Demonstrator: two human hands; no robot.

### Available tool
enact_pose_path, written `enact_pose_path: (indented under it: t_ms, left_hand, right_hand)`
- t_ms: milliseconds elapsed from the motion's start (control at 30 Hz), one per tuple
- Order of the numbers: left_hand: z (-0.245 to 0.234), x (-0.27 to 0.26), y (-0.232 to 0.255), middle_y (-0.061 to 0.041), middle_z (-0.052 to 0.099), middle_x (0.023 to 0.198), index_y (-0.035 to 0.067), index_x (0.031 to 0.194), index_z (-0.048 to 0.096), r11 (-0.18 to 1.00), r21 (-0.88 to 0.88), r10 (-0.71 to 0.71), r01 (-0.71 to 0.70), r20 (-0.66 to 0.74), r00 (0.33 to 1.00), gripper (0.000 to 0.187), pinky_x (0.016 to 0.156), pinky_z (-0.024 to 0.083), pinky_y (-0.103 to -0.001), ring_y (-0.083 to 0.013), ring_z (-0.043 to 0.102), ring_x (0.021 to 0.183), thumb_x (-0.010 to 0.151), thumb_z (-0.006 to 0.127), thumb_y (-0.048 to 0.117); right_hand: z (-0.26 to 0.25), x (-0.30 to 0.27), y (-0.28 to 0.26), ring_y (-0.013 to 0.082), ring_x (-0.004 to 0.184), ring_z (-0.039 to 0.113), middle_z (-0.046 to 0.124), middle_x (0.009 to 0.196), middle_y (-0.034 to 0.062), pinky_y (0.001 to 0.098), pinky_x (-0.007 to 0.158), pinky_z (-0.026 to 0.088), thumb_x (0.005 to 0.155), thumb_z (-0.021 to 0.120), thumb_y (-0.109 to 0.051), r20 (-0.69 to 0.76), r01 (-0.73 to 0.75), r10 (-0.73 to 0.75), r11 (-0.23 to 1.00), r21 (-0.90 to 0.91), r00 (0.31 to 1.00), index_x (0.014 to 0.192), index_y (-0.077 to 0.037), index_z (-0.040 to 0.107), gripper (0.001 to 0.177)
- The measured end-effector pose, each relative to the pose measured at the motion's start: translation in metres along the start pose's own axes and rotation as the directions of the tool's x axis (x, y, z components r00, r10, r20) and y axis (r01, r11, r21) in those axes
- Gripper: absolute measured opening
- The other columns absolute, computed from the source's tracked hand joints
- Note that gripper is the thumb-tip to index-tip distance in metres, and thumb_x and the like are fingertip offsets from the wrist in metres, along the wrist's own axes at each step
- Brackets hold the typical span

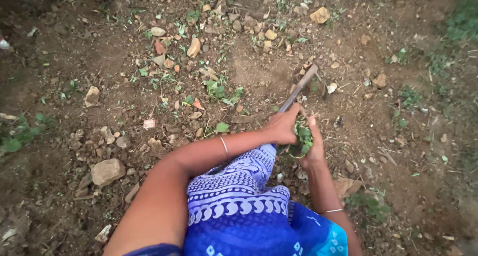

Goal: The person clears small weeds and loosens soil using a hand tool. The person strikes the ground with the tool, pulls up vegetation by hand, and gathers small piles of weeds while moving across the garden area.

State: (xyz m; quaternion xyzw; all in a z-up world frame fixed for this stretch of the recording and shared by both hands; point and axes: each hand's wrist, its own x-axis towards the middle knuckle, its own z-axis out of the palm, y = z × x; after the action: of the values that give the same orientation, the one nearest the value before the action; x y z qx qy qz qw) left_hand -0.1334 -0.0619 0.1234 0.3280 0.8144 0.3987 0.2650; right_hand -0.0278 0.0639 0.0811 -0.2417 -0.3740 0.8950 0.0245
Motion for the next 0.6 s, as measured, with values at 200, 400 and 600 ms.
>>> enact_pose_path:
  t_ms: [200,400,600]
  left_hand:
    - [0.031,-0.004,0.018,-0.019,0.054,0.137,0.017,0.15,0.035,0.972,-0.069,0.221,-0.226,-0.08,0.972,0.103,0.113,0.042,-0.05,-0.0373,0.051,0.134,0.061,0.084,0.035]
    - [0.033,-0.019,0.074,-0.025,0.021,0.161,0.023,0.165,0.003,0.982,0.067,0.177,-0.178,0.017,0.984,0.142,0.119,0.014,-0.065,-0.0498,0.022,0.148,0.049,0.086,0.021]
    - [-0.004,-0.053,0.122,-0.016,0.028,0.164,0.032,0.166,-0.008,0.966,-0.23,0.161,-0.116,0.188,0.969,0.156,0.122,-0.008,-0.067,-0.0396,0.022,0.153,0.04,0.086,0.032]
  right_hand:
    - [-0.023,-0.032,0.001,0.0264,0.114,0.068,0.071,0.123,0.0088,0.0462,0.101,0.053,0.09,0.062,-0.054,-0.031,0.073,-0.069,0.981,0.179,0.997,0.134,-0.008,0.061,0.064]
    - [-0.015,-0.052,-0.014,0.0263,0.118,0.065,0.068,0.129,0.0122,0.0426,0.107,0.049,0.09,0.062,-0.032,-0.036,0.155,-0.152,0.981,0.117,0.988,0.138,-0.005,0.058,0.055]
    - [0.003,-0.075,-0.03,0.034,0.117,0.065,0.064,0.131,0.0202,0.048,0.1,0.058,0.099,0.055,-0.037,-0.102,0.273,-0.26,0.949,0.159,0.96,0.13,-0.002,0.058,0.047]
